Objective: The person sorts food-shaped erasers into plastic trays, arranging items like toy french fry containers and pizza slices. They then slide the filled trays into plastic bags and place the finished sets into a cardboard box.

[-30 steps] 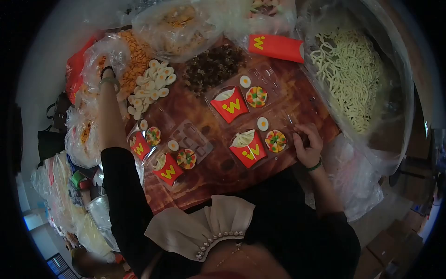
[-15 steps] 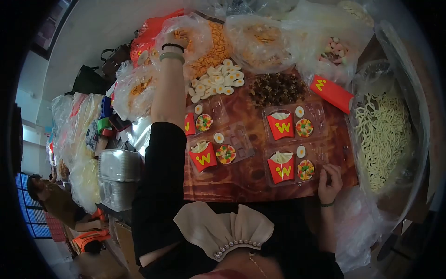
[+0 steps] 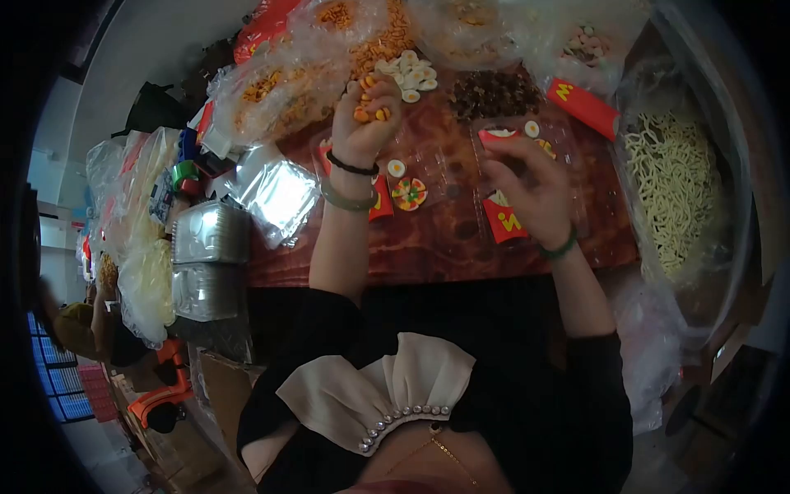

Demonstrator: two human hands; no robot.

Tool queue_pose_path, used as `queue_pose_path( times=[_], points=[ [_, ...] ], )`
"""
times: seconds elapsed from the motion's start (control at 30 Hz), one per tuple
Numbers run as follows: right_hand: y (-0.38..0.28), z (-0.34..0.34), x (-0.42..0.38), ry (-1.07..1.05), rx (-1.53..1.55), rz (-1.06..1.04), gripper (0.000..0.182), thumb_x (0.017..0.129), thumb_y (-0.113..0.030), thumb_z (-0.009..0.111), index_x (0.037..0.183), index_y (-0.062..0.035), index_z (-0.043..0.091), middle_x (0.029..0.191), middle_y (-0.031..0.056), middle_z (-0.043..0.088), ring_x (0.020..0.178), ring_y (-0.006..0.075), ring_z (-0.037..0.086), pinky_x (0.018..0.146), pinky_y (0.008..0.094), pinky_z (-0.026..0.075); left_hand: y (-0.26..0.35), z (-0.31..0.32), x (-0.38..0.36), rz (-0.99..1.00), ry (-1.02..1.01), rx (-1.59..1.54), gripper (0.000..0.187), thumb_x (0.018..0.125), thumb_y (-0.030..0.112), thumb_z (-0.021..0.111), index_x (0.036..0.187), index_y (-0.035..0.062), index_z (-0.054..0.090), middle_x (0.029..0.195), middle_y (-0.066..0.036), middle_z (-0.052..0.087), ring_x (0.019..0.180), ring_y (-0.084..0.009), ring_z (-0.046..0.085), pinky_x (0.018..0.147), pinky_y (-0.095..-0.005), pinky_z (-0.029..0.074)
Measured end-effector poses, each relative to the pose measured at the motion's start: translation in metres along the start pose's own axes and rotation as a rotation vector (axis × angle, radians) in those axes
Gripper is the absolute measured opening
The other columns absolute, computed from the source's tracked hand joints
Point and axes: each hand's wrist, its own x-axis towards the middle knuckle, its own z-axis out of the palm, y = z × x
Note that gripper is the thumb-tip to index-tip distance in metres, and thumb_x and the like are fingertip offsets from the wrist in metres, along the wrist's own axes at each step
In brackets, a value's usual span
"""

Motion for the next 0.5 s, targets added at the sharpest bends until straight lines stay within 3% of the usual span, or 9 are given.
queue_pose_path(
  times=[0.07,0.17,0.23,0.3,0.37,0.5],
  points=[
    [-0.005,0.030,0.021,-0.155,-0.203,-0.188,0.021,0.081,-0.005,0.064,0.102,-0.0021,0.062,0.097,0.0050,0.060,0.080,0.0092,0.058,0.067,0.0228,0.048,-0.014,-0.027,-0.013,-0.029,0.000,-0.021,0.015,0.092,0.018,0.045,0.088,0.0042,0.049,0.079,-0.003,0.052,0.065,-0.0112,0.049,0.045,-0.0192,0.038],
    [0.017,0.056,0.031,-0.344,-0.213,-0.208,0.023,0.080,-0.005,0.065,0.104,-0.0050,0.063,0.095,0.0043,0.060,0.081,0.0106,0.059,0.067,0.0243,0.049,-0.028,-0.052,-0.032,0.001,0.016,-0.011,0.020,0.095,0.023,0.044,0.090,0.0042,0.050,0.082,-0.005,0.054,0.067,-0.0133,0.051,0.047,-0.0204,0.043],
    [0.024,0.064,0.026,-0.362,-0.187,-0.180,0.021,0.080,-0.005,0.065,0.101,-0.0047,0.063,0.094,0.0047,0.060,0.080,0.0116,0.059,0.066,0.0251,0.049,-0.033,-0.061,-0.040,0.266,0.143,0.168,0.023,0.096,0.026,0.044,0.091,0.0046,0.050,0.083,-0.005,0.055,0.069,-0.0144,0.052,0.053,-0.0219,0.045],
    [0.032,0.069,0.024,-0.381,-0.162,-0.156,0.019,0.080,-0.005,0.065,0.099,-0.0045,0.063,0.093,0.0050,0.060,0.079,0.0125,0.060,0.066,0.0259,0.050,-0.031,-0.069,-0.045,0.280,0.133,0.165,0.023,0.096,0.026,0.044,0.092,0.0047,0.051,0.083,-0.005,0.055,0.070,-0.0150,0.052,0.056,-0.0229,0.047],
    [0.039,0.072,0.023,-0.389,-0.385,-0.335,0.013,0.080,-0.004,0.063,0.092,-0.0021,0.061,0.101,0.0076,0.059,0.090,0.0156,0.059,0.069,0.0258,0.049,-0.028,-0.076,-0.049,0.288,0.124,0.165,0.023,0.096,0.027,0.044,0.093,0.0047,0.051,0.083,-0.005,0.055,0.071,-0.0156,0.052,0.060,-0.0240,0.048],
    [0.027,0.076,0.015,-0.392,-0.261,-0.144,0.011,0.079,-0.004,0.063,0.089,-0.0018,0.060,0.098,0.0077,0.058,0.086,0.0149,0.058,0.070,0.0254,0.049,-0.023,-0.086,-0.055,0.271,0.104,0.171,0.025,0.096,0.028,0.044,0.098,0.0046,0.051,0.088,-0.005,0.056,0.081,-0.0169,0.054,0.071,-0.0276,0.049]
  ],
)
